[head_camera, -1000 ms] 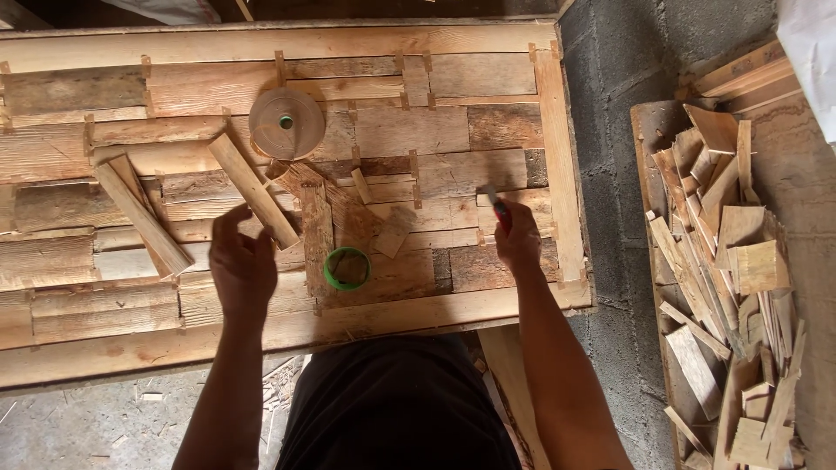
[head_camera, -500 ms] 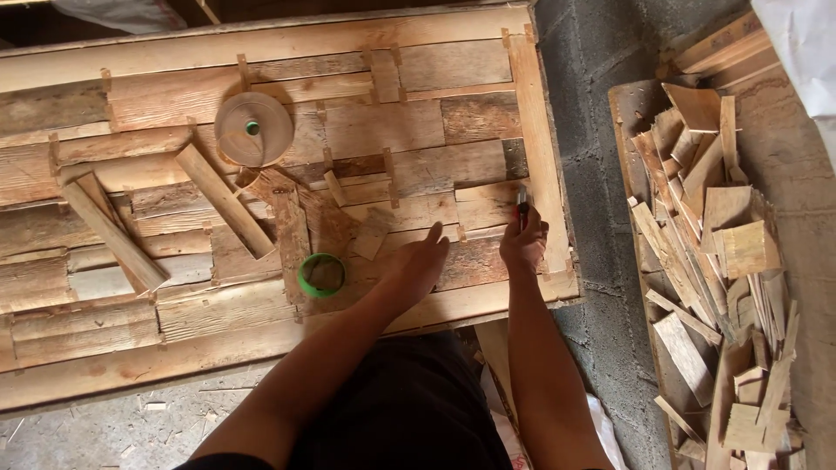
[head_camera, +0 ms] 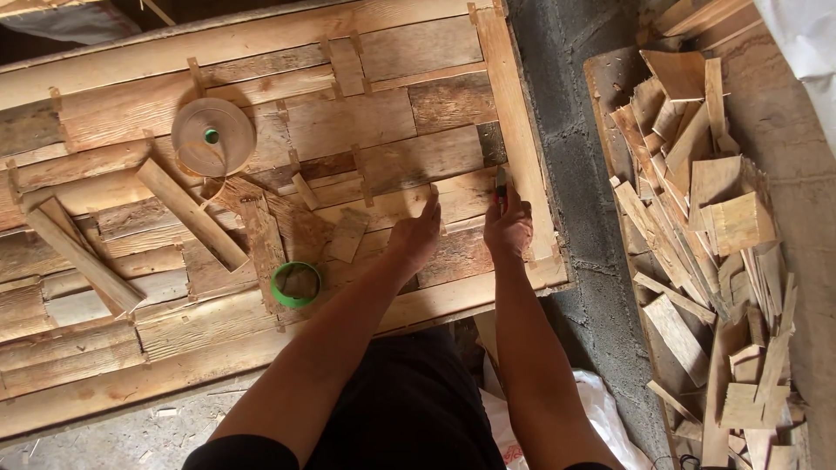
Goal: Assembling a decorative wooden mosaic by placing and gluing various small wood pieces onto a base panel.
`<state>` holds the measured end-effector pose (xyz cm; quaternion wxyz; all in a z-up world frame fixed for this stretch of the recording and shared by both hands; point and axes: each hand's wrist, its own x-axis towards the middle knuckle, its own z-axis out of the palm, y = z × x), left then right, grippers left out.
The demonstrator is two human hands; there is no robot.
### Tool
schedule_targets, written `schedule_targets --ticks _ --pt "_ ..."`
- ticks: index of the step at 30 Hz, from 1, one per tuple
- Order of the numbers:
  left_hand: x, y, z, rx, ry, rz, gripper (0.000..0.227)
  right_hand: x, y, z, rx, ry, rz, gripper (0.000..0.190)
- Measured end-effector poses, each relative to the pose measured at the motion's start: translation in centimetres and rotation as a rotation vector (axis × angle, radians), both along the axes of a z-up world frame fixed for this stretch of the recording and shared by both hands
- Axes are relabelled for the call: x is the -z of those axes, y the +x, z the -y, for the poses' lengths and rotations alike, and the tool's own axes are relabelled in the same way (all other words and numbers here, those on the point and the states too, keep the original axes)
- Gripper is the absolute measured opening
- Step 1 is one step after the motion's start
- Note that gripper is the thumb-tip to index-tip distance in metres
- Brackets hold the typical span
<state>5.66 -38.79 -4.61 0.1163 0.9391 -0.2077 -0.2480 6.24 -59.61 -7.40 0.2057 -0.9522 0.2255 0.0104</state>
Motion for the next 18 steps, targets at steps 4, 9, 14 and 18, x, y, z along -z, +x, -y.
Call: schedule_targets --ticks 4,9,14,18 --pt "1.3 -0.2 -0.5 0.023 -0.016 0.092 0.079 0.4 0.2 0.4 -0.021 -0.001 0.001 0.053" --pt "-1.3 0.7 -0.5 0.102 0.054 0.030 0.085 2.2 0.1 1.1 -0.156 -0.017 0.210 0.054" --pt "-1.0 0.7 -0.3 0.131 0.109 -0.027 0.086 2.0 0.2 0.7 -0.105 0.045 0.199 0.040" --pt "-2.0 0.8 -0.3 0.108 0.099 -0.034 0.083 2.9 -0.1 0.2 -0.098 0.093 0.203 0.041"
